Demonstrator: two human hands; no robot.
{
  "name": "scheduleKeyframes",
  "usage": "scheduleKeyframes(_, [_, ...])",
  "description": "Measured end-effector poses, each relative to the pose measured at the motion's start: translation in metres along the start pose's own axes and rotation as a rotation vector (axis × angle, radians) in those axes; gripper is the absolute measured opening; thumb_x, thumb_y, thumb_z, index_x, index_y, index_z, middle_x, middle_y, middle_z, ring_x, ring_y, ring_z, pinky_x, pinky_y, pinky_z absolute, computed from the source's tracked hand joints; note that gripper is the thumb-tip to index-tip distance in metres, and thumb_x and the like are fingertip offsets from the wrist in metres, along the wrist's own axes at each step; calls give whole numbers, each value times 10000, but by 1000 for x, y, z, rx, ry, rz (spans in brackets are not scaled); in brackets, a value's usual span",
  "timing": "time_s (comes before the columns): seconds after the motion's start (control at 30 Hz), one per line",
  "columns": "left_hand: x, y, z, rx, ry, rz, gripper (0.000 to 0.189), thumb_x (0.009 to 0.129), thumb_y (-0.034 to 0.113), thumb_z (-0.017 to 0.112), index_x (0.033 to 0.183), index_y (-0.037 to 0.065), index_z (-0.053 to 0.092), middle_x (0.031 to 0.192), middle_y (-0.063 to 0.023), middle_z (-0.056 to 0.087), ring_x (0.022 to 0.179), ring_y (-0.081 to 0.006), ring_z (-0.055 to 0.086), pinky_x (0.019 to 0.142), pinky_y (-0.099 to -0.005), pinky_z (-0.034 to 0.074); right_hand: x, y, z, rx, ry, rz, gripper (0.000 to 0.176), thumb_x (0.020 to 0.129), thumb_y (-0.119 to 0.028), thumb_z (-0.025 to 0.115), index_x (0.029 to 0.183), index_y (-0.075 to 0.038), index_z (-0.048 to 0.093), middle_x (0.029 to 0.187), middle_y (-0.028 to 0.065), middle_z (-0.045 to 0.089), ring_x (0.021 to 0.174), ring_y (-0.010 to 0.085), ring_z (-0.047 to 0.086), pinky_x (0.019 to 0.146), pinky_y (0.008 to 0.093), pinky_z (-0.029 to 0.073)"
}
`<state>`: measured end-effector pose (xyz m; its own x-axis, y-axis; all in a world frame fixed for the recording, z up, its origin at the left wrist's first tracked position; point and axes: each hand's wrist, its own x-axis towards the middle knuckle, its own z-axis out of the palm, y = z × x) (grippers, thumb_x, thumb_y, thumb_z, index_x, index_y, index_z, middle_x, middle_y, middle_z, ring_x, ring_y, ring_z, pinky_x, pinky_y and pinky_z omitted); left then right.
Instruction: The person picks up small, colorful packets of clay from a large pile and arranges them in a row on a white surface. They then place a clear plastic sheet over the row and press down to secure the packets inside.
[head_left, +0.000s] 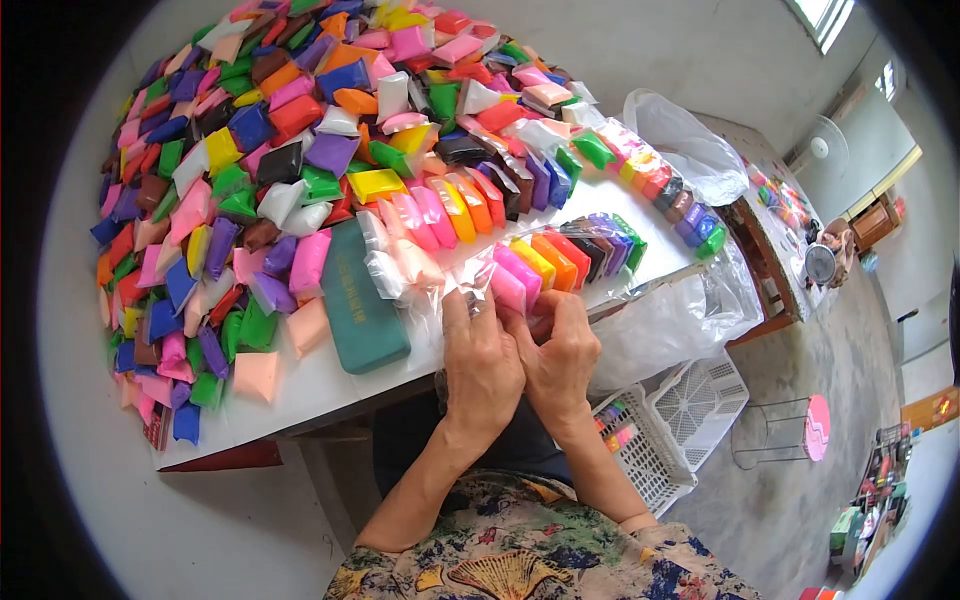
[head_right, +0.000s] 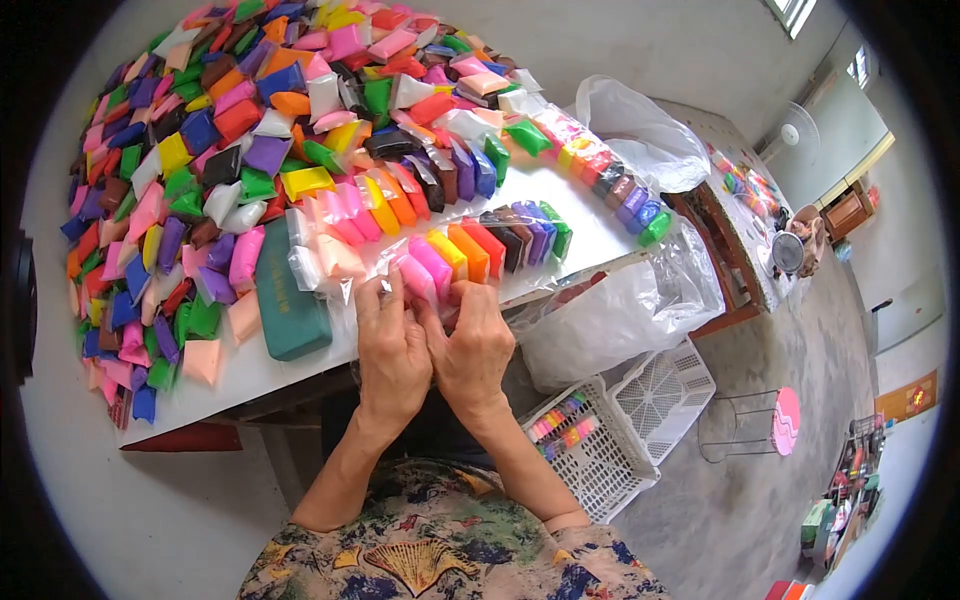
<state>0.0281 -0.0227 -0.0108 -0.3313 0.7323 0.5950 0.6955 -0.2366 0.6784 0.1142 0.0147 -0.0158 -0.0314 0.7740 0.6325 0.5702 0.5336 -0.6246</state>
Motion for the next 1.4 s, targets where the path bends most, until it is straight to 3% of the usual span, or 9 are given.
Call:
scheduleKeyframes(0.07, [-2,-1,3,-86,43,-36,453,875,-67,461,1324,-110,494,1164,-258,503,1068,-426,533,944,-474,444,0,0,0,-9,23,-29,302,786,-166,836,927,-18,614,807,101,631,559,208,603,531,337,485])
scheduleKeyframes(0.57, [-6,-5,7,83,-33,37,490,872,-33,517,1352,-125,484,1261,-328,512,1181,-490,513,1012,-507,430,-1,7,-12,4,-116,-50,304,822,-95,748,1060,-18,574,918,154,596,801,351,641,661,419,517])
scheduleKeyframes(0.87, [-9,-8,23,212,-118,143,619,812,87,631,1368,-119,453,1227,-314,520,1169,-463,516,1038,-483,437,40,-42,-49,73,-119,-268,175,810,0,748,961,-8,662,877,86,645,580,142,597,507,267,438])
scheduleKeyframes(0.93, [-10,-8,24,-98,-122,33,617,818,128,665,1371,-68,475,1228,-285,531,1158,-423,531,1027,-467,448,55,-58,-39,2,-175,-317,211,825,-145,792,945,-16,677,903,93,660,631,185,635,561,314,481])
scheduleKeyframes(1.03, [-22,-19,70,-1473,-27,-378,577,957,217,615,1461,52,390,1334,-153,506,1253,-267,512,1072,-402,425,65,-92,-14,-250,-321,-299,415,829,-401,784,918,-8,684,943,120,678,764,253,685,660,386,519])
scheduleKeyframes(1.17, [-33,-23,48,-1247,-167,-376,531,1061,225,469,1525,83,252,1419,-75,440,1340,-186,439,1131,-375,366,69,-101,20,-402,-504,-328,572,803,-525,749,930,30,687,854,174,672,800,326,694,683,418,553])
scheduleKeyframes(1.23, [-43,-40,92,-1919,-68,-695,522,1006,178,564,1475,63,365,1369,-110,511,1293,-233,506,1081,-399,414,73,-96,31,-406,-572,-315,578,798,-528,755,900,38,701,874,197,681,823,333,702,693,417,559])
scheduleKeyframes(1.33, [-21,-20,19,-332,-170,89,514,905,136,678,1357,14,466,1279,-146,565,1226,-268,548,1025,-419,433,83,-93,39,-474,-632,-256,448,809,-424,707,800,23,714,853,208,703,820,338,709,714,441,545])
scheduleKeyframes(1.4, [-17,-17,20,-280,-129,86,417,851,90,692,1231,0,546,1153,-171,613,1117,-322,593,951,-440,459,89,-93,42,-507,-669,-226,417,797,-389,675,766,26,707,818,212,700,798,342,705,722,448,540])
